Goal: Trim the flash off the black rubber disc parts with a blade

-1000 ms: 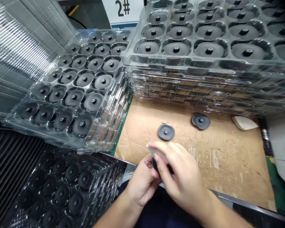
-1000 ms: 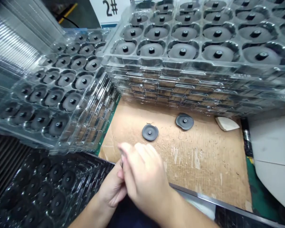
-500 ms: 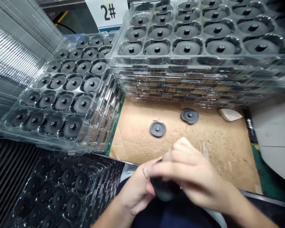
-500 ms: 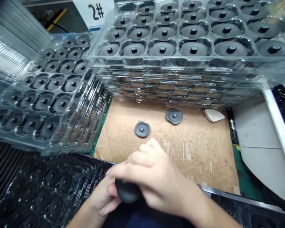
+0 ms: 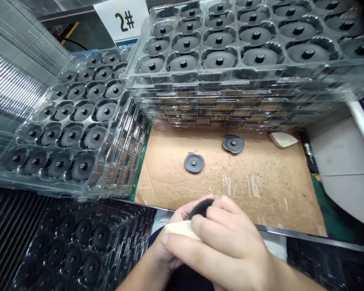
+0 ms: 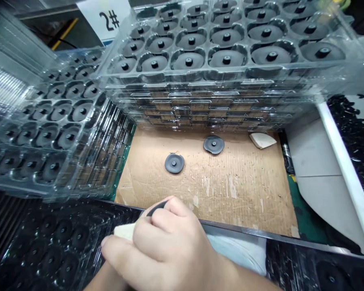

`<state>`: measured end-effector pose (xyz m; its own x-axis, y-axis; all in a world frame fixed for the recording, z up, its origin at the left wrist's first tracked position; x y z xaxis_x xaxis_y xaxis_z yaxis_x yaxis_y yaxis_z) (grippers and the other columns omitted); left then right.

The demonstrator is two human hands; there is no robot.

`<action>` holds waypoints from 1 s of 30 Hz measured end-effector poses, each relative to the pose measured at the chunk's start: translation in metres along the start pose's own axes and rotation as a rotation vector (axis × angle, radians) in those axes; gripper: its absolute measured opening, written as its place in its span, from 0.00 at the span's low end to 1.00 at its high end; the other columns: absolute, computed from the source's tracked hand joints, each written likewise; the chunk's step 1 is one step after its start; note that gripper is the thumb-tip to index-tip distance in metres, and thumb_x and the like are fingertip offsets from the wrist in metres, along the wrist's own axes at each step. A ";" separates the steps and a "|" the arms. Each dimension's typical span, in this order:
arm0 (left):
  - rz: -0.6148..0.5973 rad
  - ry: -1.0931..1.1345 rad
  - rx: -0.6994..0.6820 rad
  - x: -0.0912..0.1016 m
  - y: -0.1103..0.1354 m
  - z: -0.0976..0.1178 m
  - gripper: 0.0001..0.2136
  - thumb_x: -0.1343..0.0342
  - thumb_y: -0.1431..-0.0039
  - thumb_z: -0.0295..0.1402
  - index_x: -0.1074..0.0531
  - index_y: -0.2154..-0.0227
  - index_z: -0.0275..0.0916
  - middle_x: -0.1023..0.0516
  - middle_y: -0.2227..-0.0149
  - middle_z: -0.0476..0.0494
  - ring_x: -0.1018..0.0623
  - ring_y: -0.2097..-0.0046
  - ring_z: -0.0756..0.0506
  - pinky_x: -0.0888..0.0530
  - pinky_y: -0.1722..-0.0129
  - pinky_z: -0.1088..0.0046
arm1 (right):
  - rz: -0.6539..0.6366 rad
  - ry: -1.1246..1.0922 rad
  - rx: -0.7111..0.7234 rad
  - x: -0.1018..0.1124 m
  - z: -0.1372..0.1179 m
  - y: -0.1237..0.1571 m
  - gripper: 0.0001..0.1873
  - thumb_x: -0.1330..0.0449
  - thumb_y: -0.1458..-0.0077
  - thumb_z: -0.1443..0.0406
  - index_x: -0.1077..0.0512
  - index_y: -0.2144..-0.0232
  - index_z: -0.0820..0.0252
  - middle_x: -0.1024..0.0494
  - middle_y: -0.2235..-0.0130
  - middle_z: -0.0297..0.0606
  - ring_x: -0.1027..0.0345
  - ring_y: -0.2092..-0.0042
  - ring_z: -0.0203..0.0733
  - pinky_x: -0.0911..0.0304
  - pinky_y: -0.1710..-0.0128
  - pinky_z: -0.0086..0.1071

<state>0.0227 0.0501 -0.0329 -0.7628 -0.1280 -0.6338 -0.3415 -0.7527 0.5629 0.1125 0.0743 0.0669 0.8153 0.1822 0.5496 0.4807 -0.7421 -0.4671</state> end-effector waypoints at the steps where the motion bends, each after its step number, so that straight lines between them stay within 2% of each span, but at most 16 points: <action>1: -0.024 0.007 -0.005 -0.001 0.000 0.000 0.22 0.31 0.69 0.45 0.22 0.67 0.41 0.21 0.72 0.46 0.22 0.61 0.39 0.27 0.56 0.65 | 0.000 -0.051 -0.009 0.000 0.004 0.001 0.15 0.53 0.38 0.69 0.27 0.57 0.61 0.26 0.75 0.34 0.36 0.72 0.36 0.44 0.70 0.33; 2: -0.063 0.020 -0.003 -0.003 0.000 -0.001 0.23 0.31 0.68 0.45 0.22 0.66 0.41 0.21 0.70 0.47 0.22 0.60 0.40 0.27 0.57 0.67 | 0.032 -0.087 -0.085 0.002 0.015 0.004 0.14 0.51 0.38 0.69 0.27 0.56 0.58 0.24 0.71 0.34 0.35 0.71 0.36 0.42 0.70 0.32; 5: -0.146 0.121 0.021 -0.007 0.002 0.000 0.27 0.31 0.66 0.41 0.26 0.58 0.44 0.20 0.61 0.47 0.21 0.58 0.42 0.26 0.59 0.71 | 0.197 -0.082 -0.493 0.012 0.068 0.031 0.14 0.46 0.40 0.65 0.30 0.52 0.52 0.22 0.58 0.34 0.29 0.65 0.36 0.36 0.68 0.29; 6: -0.160 0.161 0.029 -0.007 0.003 0.000 0.27 0.32 0.64 0.39 0.28 0.55 0.47 0.21 0.57 0.46 0.21 0.57 0.42 0.26 0.59 0.70 | 0.213 -0.044 -0.595 0.011 0.084 0.044 0.15 0.46 0.41 0.63 0.30 0.51 0.52 0.23 0.57 0.35 0.29 0.63 0.37 0.34 0.68 0.29; 8: -0.162 0.219 0.024 -0.004 0.002 0.001 0.27 0.33 0.59 0.37 0.31 0.52 0.50 0.23 0.53 0.45 0.22 0.53 0.40 0.25 0.58 0.67 | 0.157 0.041 -0.671 0.001 0.105 0.068 0.15 0.47 0.40 0.61 0.29 0.52 0.53 0.22 0.58 0.37 0.28 0.63 0.39 0.32 0.68 0.31; 11: -0.120 0.245 -0.007 0.003 0.000 0.003 0.24 0.35 0.56 0.35 0.31 0.53 0.47 0.25 0.50 0.42 0.24 0.51 0.38 0.25 0.56 0.66 | 0.119 0.179 -0.672 -0.019 0.117 0.100 0.17 0.50 0.40 0.61 0.26 0.55 0.58 0.26 0.60 0.44 0.31 0.68 0.40 0.32 0.68 0.36; 14: -0.034 0.247 -0.016 0.010 -0.004 0.003 0.26 0.34 0.57 0.34 0.31 0.52 0.46 0.26 0.49 0.41 0.26 0.48 0.37 0.27 0.52 0.65 | 0.157 0.300 -0.667 -0.031 0.115 0.119 0.18 0.52 0.39 0.62 0.27 0.52 0.58 0.32 0.55 0.48 0.35 0.68 0.40 0.33 0.62 0.43; 17: 0.031 0.249 -0.037 0.013 -0.007 0.005 0.26 0.35 0.55 0.35 0.32 0.51 0.43 0.26 0.48 0.38 0.27 0.47 0.38 0.28 0.50 0.65 | 0.119 0.386 -0.653 -0.039 0.113 0.122 0.21 0.49 0.40 0.60 0.33 0.46 0.59 0.34 0.51 0.50 0.35 0.61 0.46 0.35 0.58 0.48; 21: 0.101 0.271 -0.061 0.016 -0.009 0.006 0.26 0.38 0.51 0.36 0.35 0.48 0.42 0.26 0.48 0.35 0.25 0.49 0.38 0.28 0.49 0.62 | 0.030 0.459 -0.620 -0.043 0.117 0.114 0.29 0.47 0.42 0.54 0.38 0.44 0.67 0.37 0.48 0.57 0.35 0.56 0.53 0.36 0.55 0.52; 24: 0.155 0.287 -0.058 0.019 -0.009 0.004 0.30 0.37 0.52 0.35 0.39 0.45 0.41 0.25 0.49 0.34 0.25 0.49 0.37 0.30 0.48 0.60 | -0.003 0.487 -0.598 -0.043 0.119 0.110 0.32 0.47 0.43 0.52 0.38 0.44 0.69 0.38 0.48 0.59 0.34 0.55 0.54 0.34 0.57 0.51; 26: 0.188 0.303 -0.060 0.023 -0.008 0.003 0.34 0.37 0.52 0.35 0.43 0.42 0.41 0.24 0.51 0.34 0.25 0.49 0.38 0.31 0.47 0.60 | 0.014 0.507 -0.599 -0.040 0.120 0.110 0.30 0.47 0.42 0.53 0.36 0.45 0.69 0.36 0.51 0.57 0.33 0.57 0.53 0.32 0.61 0.48; 28: 0.223 0.311 -0.073 0.026 -0.007 0.003 0.37 0.37 0.52 0.35 0.47 0.40 0.41 0.23 0.52 0.34 0.25 0.49 0.39 0.31 0.46 0.61 | 0.047 0.512 -0.597 -0.035 0.120 0.110 0.25 0.49 0.40 0.56 0.33 0.47 0.68 0.33 0.56 0.52 0.32 0.61 0.49 0.32 0.64 0.44; 30: 0.249 0.309 -0.089 0.029 -0.005 0.004 0.37 0.37 0.52 0.34 0.46 0.40 0.41 0.23 0.52 0.35 0.25 0.49 0.40 0.32 0.46 0.62 | 0.084 0.494 -0.584 -0.029 0.119 0.109 0.21 0.52 0.38 0.59 0.31 0.50 0.64 0.32 0.60 0.46 0.32 0.63 0.44 0.32 0.64 0.39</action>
<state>0.0004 0.0527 -0.0522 -0.6104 -0.4914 -0.6212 -0.1077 -0.7255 0.6797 0.1795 0.0654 -0.0826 0.5364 -0.0973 0.8383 0.0630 -0.9859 -0.1547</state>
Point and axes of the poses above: each hand's wrist, its own y-axis away from the middle knuckle, its own x-axis out of the back of the hand, z = x × y, the point moved 6 cm from there along -y, towards the middle knuckle
